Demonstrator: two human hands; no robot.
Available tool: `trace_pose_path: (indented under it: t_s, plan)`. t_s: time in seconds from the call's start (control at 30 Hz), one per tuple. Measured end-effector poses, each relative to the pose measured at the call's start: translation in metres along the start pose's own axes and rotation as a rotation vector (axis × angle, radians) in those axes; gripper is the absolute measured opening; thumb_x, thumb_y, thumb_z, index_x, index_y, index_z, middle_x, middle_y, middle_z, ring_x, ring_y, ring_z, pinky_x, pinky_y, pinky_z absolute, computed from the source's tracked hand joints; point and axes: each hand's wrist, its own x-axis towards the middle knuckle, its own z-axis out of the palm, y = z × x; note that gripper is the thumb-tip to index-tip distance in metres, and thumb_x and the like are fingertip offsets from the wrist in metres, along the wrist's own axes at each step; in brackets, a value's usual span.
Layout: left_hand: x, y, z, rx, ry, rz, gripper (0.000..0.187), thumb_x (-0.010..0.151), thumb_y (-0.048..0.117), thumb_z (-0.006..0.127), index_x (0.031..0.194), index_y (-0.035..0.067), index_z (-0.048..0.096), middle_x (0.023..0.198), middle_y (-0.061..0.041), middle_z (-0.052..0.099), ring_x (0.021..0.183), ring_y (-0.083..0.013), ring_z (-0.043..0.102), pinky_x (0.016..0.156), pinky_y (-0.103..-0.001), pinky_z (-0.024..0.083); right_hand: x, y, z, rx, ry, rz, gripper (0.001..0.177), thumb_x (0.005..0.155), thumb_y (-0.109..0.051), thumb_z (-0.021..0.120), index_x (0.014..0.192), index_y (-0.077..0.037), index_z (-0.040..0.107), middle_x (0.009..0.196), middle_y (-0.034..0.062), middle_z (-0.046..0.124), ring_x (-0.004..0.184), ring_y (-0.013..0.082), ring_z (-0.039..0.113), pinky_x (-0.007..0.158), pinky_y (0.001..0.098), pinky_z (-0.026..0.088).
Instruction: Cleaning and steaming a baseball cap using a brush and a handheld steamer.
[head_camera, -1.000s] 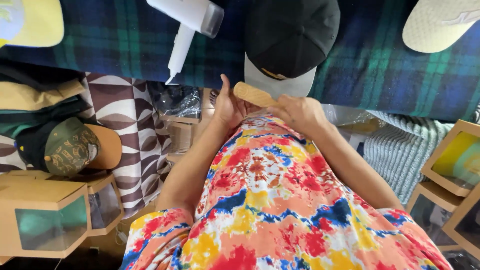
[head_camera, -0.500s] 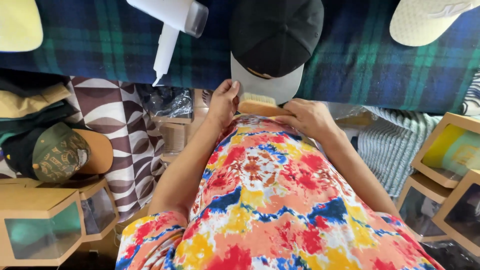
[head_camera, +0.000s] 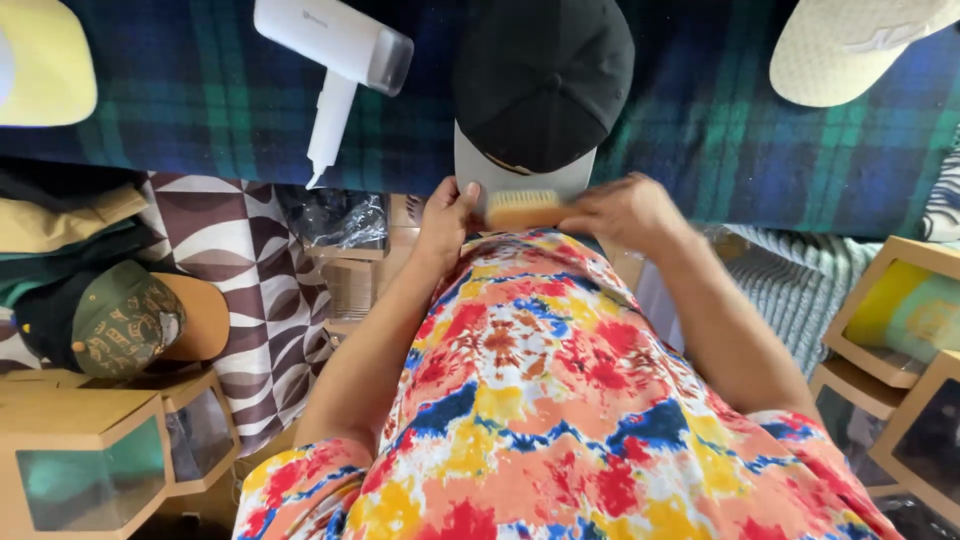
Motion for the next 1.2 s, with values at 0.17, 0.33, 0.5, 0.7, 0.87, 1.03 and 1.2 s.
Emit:
trace_pose_path:
  t_s: [0.17,0.33,0.5,0.7,0.87,1.03,1.2]
  plan:
    - [-0.002,-0.015,-0.002,0.070,0.054,0.028,0.016,0.104,0.025,0.067,0.108,0.010,0.066,0.092,-0.005,0.066,0.088,-0.0178,0.066,0.077,-0.038,0.063,-0.067,0.072,-0.052,-0.237,0.115,0.226,0.040,0.101,-0.052,0.079,0.090,-0.015,0.070,0.071,0.0059,0.059,0.073,0.0317,0.066,0.071,0.0429,0.051]
    - [-0.002,-0.018,-0.009,0.070,0.063,0.030,0.017,0.105,0.026,0.065,0.110,0.009,0.064,0.091,-0.005,0.064,0.086,-0.0184,0.065,0.076,-0.038,0.062,-0.005,-0.025,-0.029,-0.074,0.237,-0.069,0.033,0.093,-0.050,0.083,0.079,-0.022,0.071,0.068,0.0021,0.060,0.068,0.0273,0.064,0.067,0.0398,0.049]
    - [0.017,-0.046,-0.021,-0.023,0.045,-0.011,0.018,0.106,0.023,0.062,0.114,0.007,0.061,0.088,-0.010,0.065,0.079,-0.0284,0.074,0.064,-0.043,0.066,0.012,0.021,-0.026,-0.272,0.237,-0.227,0.038,0.096,-0.058,0.075,0.079,-0.025,0.070,0.066,0.0017,0.060,0.065,0.0258,0.064,0.065,0.0439,0.047]
    - [0.003,-0.026,-0.009,0.037,0.044,-0.024,0.021,0.106,0.027,0.061,0.115,0.008,0.060,0.089,-0.013,0.067,0.078,-0.0288,0.073,0.067,-0.046,0.067,-0.097,0.109,-0.002,-0.312,0.398,0.446,0.045,0.110,-0.060,0.080,0.092,-0.023,0.061,0.073,0.0011,0.052,0.075,0.0273,0.065,0.069,0.0390,0.048]
    - [0.010,-0.030,-0.008,0.006,0.059,-0.024,0.020,0.107,0.025,0.058,0.117,0.008,0.060,0.093,-0.013,0.068,0.080,-0.0300,0.075,0.069,-0.051,0.067,0.005,-0.065,0.003,0.011,0.314,-0.042,0.033,0.096,-0.052,0.069,0.091,-0.020,0.066,0.070,-0.0005,0.056,0.064,0.0246,0.066,0.063,0.0389,0.053]
    - [0.001,-0.019,-0.008,-0.024,0.053,-0.007,0.021,0.106,0.025,0.061,0.115,0.006,0.058,0.089,-0.012,0.063,0.077,-0.0313,0.073,0.068,-0.049,0.067,-0.024,0.039,0.005,0.055,0.685,0.536,0.041,0.113,-0.037,0.069,0.086,-0.014,0.048,0.074,0.0080,0.050,0.067,0.0351,0.058,0.063,0.0376,0.047]
    - [-0.001,-0.019,-0.011,-0.006,0.043,-0.080,0.023,0.106,0.028,0.060,0.116,0.008,0.056,0.090,-0.014,0.062,0.071,-0.0359,0.075,0.066,-0.049,0.068,-0.022,0.002,0.017,-0.100,0.514,0.308,0.052,0.103,-0.058,0.072,0.080,-0.017,0.052,0.068,0.0063,0.048,0.062,0.0355,0.059,0.062,0.0416,0.048]
